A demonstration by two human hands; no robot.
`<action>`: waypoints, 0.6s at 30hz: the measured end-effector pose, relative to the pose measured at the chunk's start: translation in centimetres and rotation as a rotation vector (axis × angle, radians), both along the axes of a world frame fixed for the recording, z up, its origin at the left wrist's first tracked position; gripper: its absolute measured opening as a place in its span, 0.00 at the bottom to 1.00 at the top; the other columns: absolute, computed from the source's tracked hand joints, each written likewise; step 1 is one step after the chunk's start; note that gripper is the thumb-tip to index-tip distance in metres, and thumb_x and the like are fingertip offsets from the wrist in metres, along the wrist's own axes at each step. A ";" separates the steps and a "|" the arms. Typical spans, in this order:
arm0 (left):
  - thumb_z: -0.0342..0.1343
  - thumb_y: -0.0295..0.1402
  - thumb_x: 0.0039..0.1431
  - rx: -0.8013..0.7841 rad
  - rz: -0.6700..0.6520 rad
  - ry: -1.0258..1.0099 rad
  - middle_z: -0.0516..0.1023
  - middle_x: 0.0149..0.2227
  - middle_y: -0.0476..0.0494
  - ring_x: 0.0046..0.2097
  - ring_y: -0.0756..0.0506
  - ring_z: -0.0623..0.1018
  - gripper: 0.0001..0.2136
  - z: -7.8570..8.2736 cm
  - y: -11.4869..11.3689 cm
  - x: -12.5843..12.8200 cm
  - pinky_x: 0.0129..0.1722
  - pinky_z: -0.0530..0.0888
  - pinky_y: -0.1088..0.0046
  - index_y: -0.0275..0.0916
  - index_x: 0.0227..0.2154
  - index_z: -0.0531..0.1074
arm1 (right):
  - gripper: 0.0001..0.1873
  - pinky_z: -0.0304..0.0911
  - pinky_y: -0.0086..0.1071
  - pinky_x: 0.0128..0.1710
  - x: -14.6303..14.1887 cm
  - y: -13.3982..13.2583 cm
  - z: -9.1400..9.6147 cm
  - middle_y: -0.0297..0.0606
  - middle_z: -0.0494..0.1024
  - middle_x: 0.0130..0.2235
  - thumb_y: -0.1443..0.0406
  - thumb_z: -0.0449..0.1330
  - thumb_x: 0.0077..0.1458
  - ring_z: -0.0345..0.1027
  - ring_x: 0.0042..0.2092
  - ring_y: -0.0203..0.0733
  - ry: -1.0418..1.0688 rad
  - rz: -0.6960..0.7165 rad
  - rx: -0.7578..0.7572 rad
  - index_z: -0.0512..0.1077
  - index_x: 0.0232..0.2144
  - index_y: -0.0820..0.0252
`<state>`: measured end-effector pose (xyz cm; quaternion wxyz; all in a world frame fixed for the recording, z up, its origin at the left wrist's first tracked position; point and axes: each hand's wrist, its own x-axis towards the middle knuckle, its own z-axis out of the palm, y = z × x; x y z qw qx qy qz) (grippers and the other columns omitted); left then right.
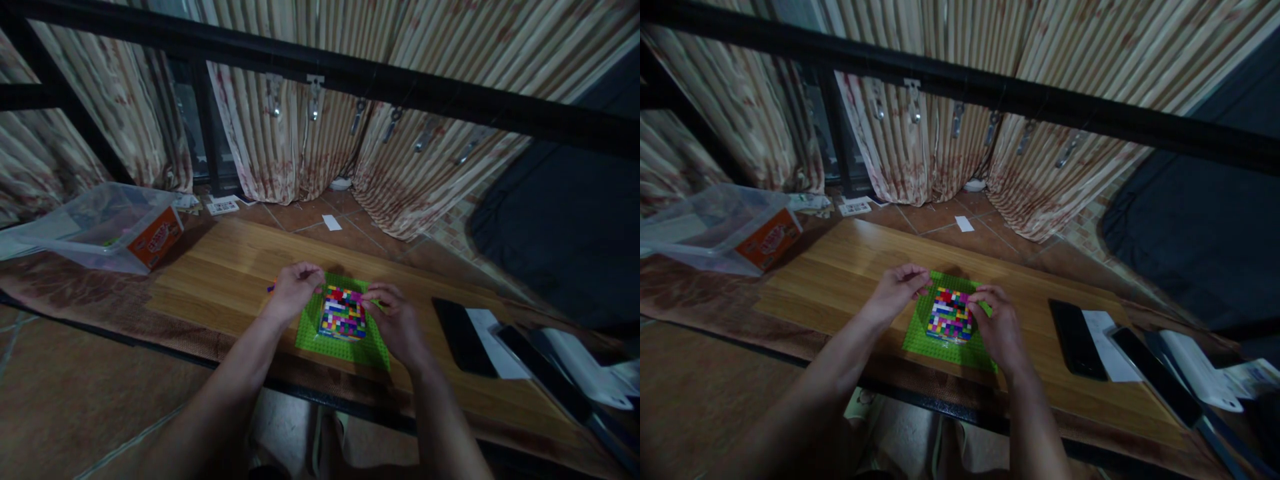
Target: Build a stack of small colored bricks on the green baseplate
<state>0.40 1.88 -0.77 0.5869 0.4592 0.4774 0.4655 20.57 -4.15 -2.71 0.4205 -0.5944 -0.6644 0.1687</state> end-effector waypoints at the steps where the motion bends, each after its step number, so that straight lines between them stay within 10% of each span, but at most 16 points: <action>1: 0.60 0.30 0.48 0.001 -0.012 0.008 0.76 0.23 0.49 0.24 0.52 0.72 0.04 0.0 0.0 0.0 0.25 0.66 0.77 0.35 0.25 0.73 | 0.09 0.61 0.44 0.49 -0.1 0.0 -0.2 0.41 0.73 0.42 0.58 0.59 0.55 0.68 0.46 0.47 -0.030 -0.005 0.002 0.76 0.29 0.55; 9: 0.58 0.29 0.49 0.009 -0.046 0.039 0.76 0.23 0.48 0.24 0.53 0.72 0.03 0.0 -0.3 0.1 0.25 0.65 0.77 0.35 0.25 0.73 | 0.07 0.62 0.44 0.46 -0.2 0.4 -1.2 0.41 0.74 0.42 0.59 0.61 0.50 0.69 0.44 0.47 -0.007 -0.077 -0.033 0.77 0.27 0.55; 18: 0.59 0.29 0.48 -0.016 -0.054 0.041 0.77 0.24 0.48 0.24 0.52 0.73 0.03 -0.1 -0.2 0.0 0.26 0.66 0.76 0.35 0.26 0.74 | 0.10 0.66 0.38 0.35 -1.0 1.1 -2.2 0.36 0.79 0.30 0.62 0.69 0.35 0.71 0.32 0.43 0.687 -0.137 -0.269 0.77 0.25 0.57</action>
